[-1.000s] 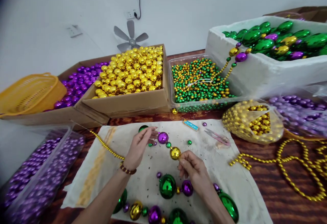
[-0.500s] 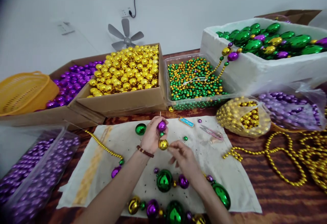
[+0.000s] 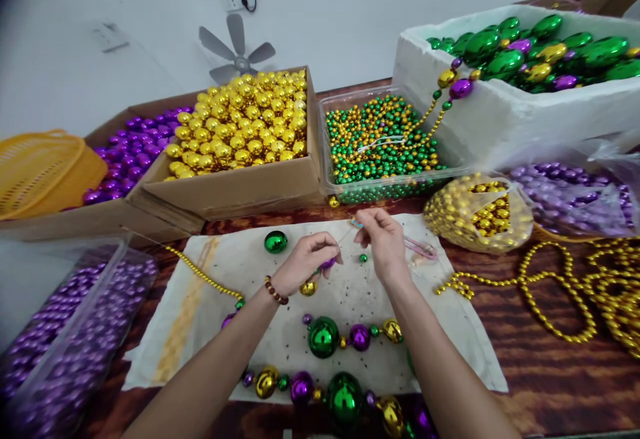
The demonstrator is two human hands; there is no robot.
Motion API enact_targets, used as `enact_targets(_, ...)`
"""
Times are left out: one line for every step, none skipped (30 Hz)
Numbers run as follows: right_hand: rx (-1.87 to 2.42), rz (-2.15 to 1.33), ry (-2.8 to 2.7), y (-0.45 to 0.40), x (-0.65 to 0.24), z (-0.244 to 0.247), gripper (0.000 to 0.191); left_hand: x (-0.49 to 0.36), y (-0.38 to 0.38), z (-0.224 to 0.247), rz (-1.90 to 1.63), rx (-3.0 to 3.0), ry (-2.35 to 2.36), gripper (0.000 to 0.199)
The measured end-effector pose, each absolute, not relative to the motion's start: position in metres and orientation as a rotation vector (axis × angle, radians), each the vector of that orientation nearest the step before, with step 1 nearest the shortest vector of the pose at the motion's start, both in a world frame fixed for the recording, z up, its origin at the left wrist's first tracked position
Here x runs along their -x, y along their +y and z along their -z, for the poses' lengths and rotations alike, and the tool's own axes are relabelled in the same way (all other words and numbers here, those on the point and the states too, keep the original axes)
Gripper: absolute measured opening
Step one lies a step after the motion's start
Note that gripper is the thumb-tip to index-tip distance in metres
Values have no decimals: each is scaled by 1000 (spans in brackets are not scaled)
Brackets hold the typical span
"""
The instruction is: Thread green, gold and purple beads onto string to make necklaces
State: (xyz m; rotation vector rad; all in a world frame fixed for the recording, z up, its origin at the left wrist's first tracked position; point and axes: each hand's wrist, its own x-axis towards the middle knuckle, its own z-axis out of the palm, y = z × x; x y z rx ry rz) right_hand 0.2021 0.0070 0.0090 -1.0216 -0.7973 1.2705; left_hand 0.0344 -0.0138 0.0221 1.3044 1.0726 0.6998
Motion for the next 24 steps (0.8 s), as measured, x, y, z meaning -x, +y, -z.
enact_targets(993,-1271,-721,9,-206,-8,23,-32,-16,-18,-685,-1259,1081,17)
enact_targets(961,-1304,-663,10,-209,-7,23,-29,-18,-14,-673,-1209,1092,16)
enact_targets(936,-1370,-633,10,-210,-5,23,-27,-19,-10,-667,-1160,1106,16)
enact_targets(922,-1460,-637,7,-209,-3,22,-26,-21,-7,-663,-1118,1114,16)
enact_targets(921,-1551,-671,3,-206,-1,22,-25,-22,-5,-662,-1089,1114,16)
enact_targets(931,-1624,-723,-3,-201,1,23,-24,-23,-4,-662,-1072,1106,16)
enact_targets(945,-1668,-784,-9,-195,3,23,-23,-24,-4,-662,-1067,1093,17)
enact_targets(958,-1678,-836,-15,-189,4,22,-22,-25,-6,-659,-1069,1077,17)
enact_targets(966,-1662,-871,-20,-184,5,21,-22,-25,-8,-654,-1076,1060,18)
enact_targets(970,-1632,-884,-23,-180,4,22,-20,-26,-12,-649,-1085,1047,18)
enact_targets(973,-1600,-882,-25,-178,2,24,-19,-27,-16,-644,-1097,1040,18)
enact_targets(975,-1573,-872,-26,-177,-2,24,-17,-28,-21,-637,-1111,1037,19)
enact_targets(973,-1553,-862,-26,-178,-6,24,-14,-29,-25,-626,-1128,1036,19)
enact_targets(966,-1542,-859,-26,-181,-11,24,-11,-30,-30,-611,-1144,1034,19)
enact_targets(948,-1543,-871,-25,-183,-16,23,-8,-33,-34,-595,-1158,1033,19)
enact_targets(917,-1554,-894,-24,-186,-21,21,-4,-35,-37,-582,-1166,1036,19)
enact_targets(875,-1578,-928,-24,-189,-25,19,0,-38,-40,-574,-1166,1042,19)
enact_targets(835,-1604,-973,-25,-190,-28,17,3,-41,-42,-570,-1161,1050,19)
enact_targets(808,-1624,-1031,-27,-191,-30,16,6,-45,-43,-569,-1155,1061,18)
enact_targets(802,-1633,-1093,-29,-191,-30,15,9,-48,-43,-568,-1151,1072,18)
enact_targets(814,-1638,-1147,-31,-190,-30,16,12,-51,-42,-568,-1154,1083,18)
enact_targets(835,-1645,-1178,-33,-188,-29,18,14,-53,-40,-568,-1161,1094,18)
enact_targets(852,-1660,-1184,-36,-185,-28,20,16,-55,-38,-570,-1170,1108,18)
enact_targets(859,-1682,-1161,-38,-182,-26,21,18,-57,-36,-572,-1182,1123,18)
